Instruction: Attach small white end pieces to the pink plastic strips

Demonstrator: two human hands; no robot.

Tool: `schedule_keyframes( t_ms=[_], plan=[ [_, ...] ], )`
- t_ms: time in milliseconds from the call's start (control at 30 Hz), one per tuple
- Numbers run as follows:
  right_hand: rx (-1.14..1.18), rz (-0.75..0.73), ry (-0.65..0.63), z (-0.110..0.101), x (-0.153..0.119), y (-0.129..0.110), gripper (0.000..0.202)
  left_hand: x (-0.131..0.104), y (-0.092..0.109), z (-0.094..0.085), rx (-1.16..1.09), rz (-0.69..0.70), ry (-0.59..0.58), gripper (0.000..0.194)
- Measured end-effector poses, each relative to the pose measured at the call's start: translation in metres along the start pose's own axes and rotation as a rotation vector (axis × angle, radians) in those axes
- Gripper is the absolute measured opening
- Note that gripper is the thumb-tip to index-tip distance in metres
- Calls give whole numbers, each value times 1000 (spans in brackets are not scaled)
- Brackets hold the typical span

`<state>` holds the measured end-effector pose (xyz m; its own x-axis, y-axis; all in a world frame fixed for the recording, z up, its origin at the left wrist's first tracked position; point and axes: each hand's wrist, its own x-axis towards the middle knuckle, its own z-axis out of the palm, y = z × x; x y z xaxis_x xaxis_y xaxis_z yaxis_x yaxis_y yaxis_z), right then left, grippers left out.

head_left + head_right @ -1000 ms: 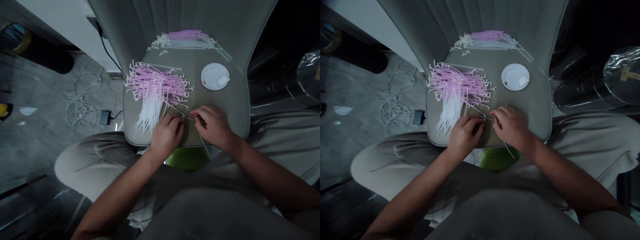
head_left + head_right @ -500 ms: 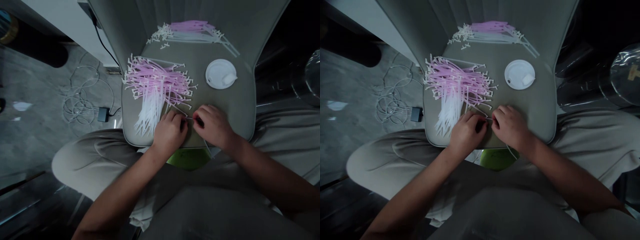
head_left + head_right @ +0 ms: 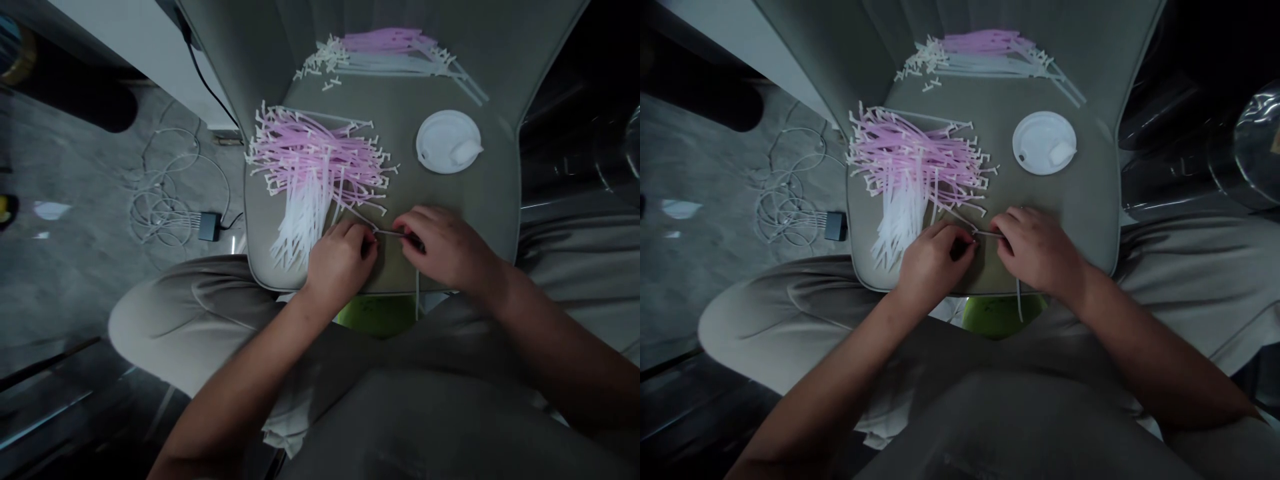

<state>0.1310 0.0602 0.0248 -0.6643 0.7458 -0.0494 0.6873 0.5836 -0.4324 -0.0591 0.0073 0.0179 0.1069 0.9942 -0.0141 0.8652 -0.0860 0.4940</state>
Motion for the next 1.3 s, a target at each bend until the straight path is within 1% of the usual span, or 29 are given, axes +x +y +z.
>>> schedule_keyframes(
  t_ms=[100, 233, 300, 400, 467, 600, 700, 767, 867, 933, 1000, 1133, 1300],
  plan=[
    [-58, 20, 25, 3, 5, -9, 14, -2, -1, 1, -26, -5, -15, 9],
    [-146, 50, 39, 8, 10, -18, 9, -6, -2, 0, -102, -20, -5, 23],
    [-143, 44, 59, 11, 11, -20, 11, -8, -3, -1, -179, -20, 13, 23],
    [-58, 38, 136, 18, 11, -18, 9, -10, -5, -2, -347, -54, 58, 19],
    [16, 37, 203, 24, 11, -15, 7, -10, -6, -3, -460, -116, 75, 19],
    [100, 26, 310, 34, 9, -12, 7, -8, -4, -7, -651, -273, 72, 17],
    [156, -4, 350, 36, 7, -11, 8, -5, -1, -11, -747, -326, 89, 14],
    [185, -15, 353, 35, 6, -12, 8, -4, 1, -13, -803, -371, 94, 13],
    [224, -20, 342, 32, 5, -13, 8, -3, 3, -15, -905, -500, 89, 17],
    [259, -24, 352, 31, 4, -13, 7, -3, 4, -15, -969, -583, 108, 20],
    [303, -34, 366, 30, 3, -12, 7, -3, 5, -14, -1023, -642, 118, 21],
    [372, -45, 380, 27, 1, -12, 7, -1, 8, -14, -1124, -713, 86, 21],
    [439, -4, 383, 26, -3, -17, 7, -1, 11, -11, -1130, -743, 55, 20]
  ],
)
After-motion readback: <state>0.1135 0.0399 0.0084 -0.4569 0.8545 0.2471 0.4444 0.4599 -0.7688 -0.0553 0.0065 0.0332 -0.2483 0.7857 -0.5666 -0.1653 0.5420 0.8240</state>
